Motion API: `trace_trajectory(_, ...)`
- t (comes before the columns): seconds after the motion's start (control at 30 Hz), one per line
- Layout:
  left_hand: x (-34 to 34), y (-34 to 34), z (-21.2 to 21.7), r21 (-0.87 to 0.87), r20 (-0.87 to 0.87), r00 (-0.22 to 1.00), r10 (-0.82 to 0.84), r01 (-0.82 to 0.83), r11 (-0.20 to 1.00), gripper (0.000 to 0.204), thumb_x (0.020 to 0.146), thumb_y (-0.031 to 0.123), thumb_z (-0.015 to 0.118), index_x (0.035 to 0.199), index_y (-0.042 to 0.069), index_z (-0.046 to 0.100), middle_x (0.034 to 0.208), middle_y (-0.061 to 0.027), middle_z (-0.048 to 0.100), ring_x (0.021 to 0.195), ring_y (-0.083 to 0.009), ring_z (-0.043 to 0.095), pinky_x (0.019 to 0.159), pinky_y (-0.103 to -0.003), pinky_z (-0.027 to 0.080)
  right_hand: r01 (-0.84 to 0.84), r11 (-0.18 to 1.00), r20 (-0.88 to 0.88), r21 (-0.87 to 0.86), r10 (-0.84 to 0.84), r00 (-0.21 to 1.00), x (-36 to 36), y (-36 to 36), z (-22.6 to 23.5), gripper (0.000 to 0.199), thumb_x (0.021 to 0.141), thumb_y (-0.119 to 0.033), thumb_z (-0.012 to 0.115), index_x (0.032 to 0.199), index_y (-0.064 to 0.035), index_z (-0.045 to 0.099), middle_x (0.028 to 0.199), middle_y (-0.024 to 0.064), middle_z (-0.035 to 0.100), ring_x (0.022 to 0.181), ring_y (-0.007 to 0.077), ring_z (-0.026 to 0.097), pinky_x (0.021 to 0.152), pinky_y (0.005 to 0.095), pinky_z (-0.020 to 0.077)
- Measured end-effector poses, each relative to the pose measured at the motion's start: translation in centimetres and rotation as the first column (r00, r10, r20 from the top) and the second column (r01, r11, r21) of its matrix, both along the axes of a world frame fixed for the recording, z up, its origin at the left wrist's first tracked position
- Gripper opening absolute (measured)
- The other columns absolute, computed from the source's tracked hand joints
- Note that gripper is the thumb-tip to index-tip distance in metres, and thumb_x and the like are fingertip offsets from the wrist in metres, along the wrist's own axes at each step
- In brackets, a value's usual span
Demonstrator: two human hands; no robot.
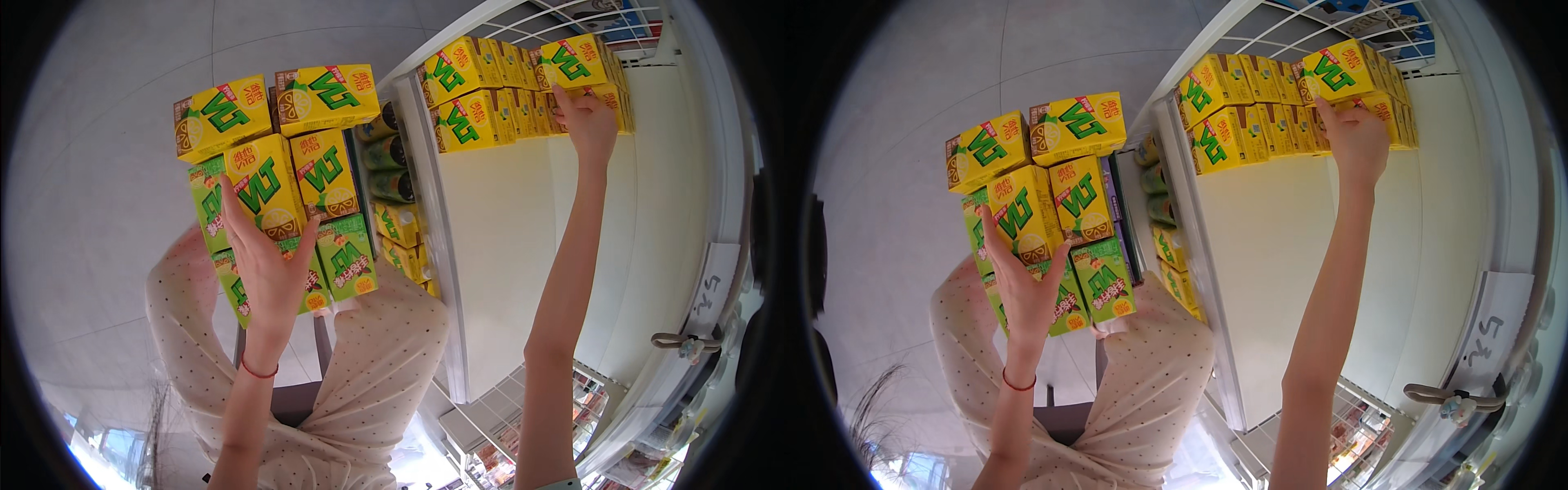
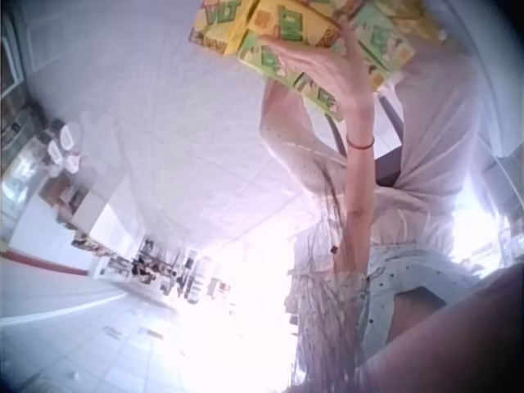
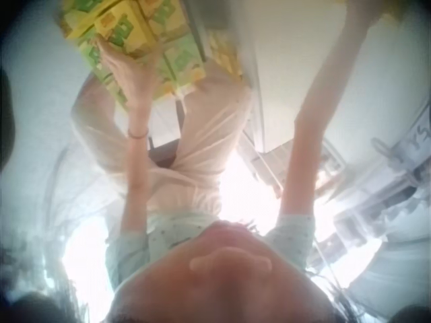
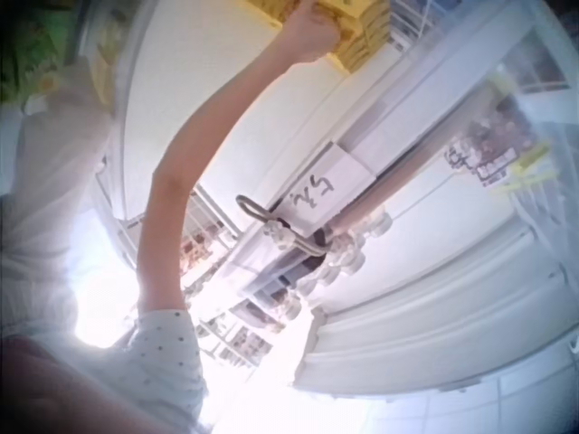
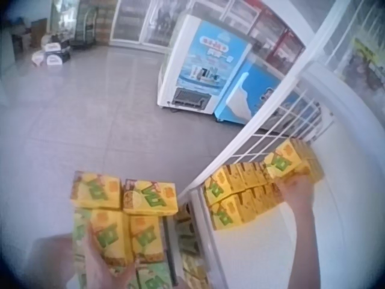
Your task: The person sits on the floor and arranges yellow and green juice boxes onto a low shelf. They pick up boxes from a stack on their lap and place them one by one into neat rows on the shelf.
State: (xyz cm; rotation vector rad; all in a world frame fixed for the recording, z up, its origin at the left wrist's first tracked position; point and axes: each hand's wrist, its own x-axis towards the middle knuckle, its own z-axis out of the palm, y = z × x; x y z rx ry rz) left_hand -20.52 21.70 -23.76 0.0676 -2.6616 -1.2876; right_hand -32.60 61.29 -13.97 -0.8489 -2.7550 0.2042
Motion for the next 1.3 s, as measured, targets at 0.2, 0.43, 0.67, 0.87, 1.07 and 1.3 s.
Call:
trace_trajectory(0.2,-0.1,0.0,0.1,0.104,-0.003,1.000,0.024,-0.023,0.994,0.092,0.074,0.001,0.075,0.147,-0.002,0.019,0.144,-0.0227,0.034,0.128,-0.0370,0.042,0.103,-0.042,0.040,-0.136,0.990,-0.137,0.035,0.139,0.981,1.0,-0.9,-0.6,0.035,0.077,-0.041,0.076,0.078,-0.0055,0.072,0.076,0.0051,0.071,0.070,0.0164,0.068,0.064,0.0289,0.0512)
trace_trajectory(0.43,1.0,-1.9,3.4,0.659,0.259,0.965,-0.047,-0.141,0.739,0.080,0.083,-0.001,0.063,0.149,0.004,0.018,0.140,-0.0190,0.039,0.123,-0.0223,0.048,0.102,-0.035,0.040,-0.318,0.930,-0.431,-0.184,0.215,0.876,4.8,-4.8,0.5,0.016,0.085,-0.016,0.072,0.088,-0.0016,0.069,0.076,0.0026,0.069,0.068,0.0098,0.064,0.062,0.0222,0.0480)
trace_trajectory(0.67,2.5,-0.8,7.0,0.952,0.301,0.841,-0.450,-0.239,0.190,0.076,0.091,0.012,0.043,0.154,0.011,0.000,0.152,-0.0158,0.026,0.135,-0.0219,0.035,0.110,-0.033,0.028,-0.799,0.391,-0.332,-0.456,0.758,0.561,15.9,-22.5,-1.3,0.076,0.063,-0.005,0.081,0.132,-0.0017,0.051,0.143,0.0217,0.042,0.131,0.0376,0.041,0.104,0.0453,0.0373)
trace_trajectory(0.87,3.6,0.3,6.8,0.959,0.261,0.684,-0.682,-0.267,0.098,0.082,0.091,0.015,0.048,0.154,0.009,-0.004,0.155,-0.0149,0.018,0.141,-0.0232,0.025,0.113,-0.034,0.022,-0.669,0.512,-0.519,-0.539,0.424,0.742,19.9,-26.2,-4.3,0.076,0.064,-0.007,0.080,0.131,0.0029,0.048,0.141,0.0252,0.044,0.131,0.0398,0.044,0.103,0.0455,0.0406)
trace_trajectory(1.07,3.8,0.5,7.0,0.987,0.135,0.561,-0.817,-0.003,0.161,0.083,0.094,0.029,0.057,0.153,0.006,0.004,0.147,-0.0178,0.035,0.129,-0.0280,0.043,0.109,-0.039,0.032,-0.338,0.503,-0.451,-0.795,-0.119,0.885,21.5,-24.4,-5.4,0.062,0.074,-0.013,0.070,0.130,0.0026,0.046,0.130,0.0192,0.053,0.118,0.0294,0.056,0.095,0.0397,0.0487)
trace_trajectory(1.3,2.6,2.5,4.8,0.892,0.247,0.639,-0.728,0.143,0.428,0.061,0.092,0.017,0.064,0.143,0.000,0.035,0.131,-0.0157,0.055,0.118,-0.0211,0.056,0.099,-0.036,0.045,-0.599,-0.167,-0.431,-0.783,-0.548,0.716,21.3,-22.1,-4.2,0.060,0.077,-0.019,0.058,0.134,-0.0035,0.044,0.128,0.0073,0.055,0.119,0.0222,0.053,0.102,0.0439,0.0417)
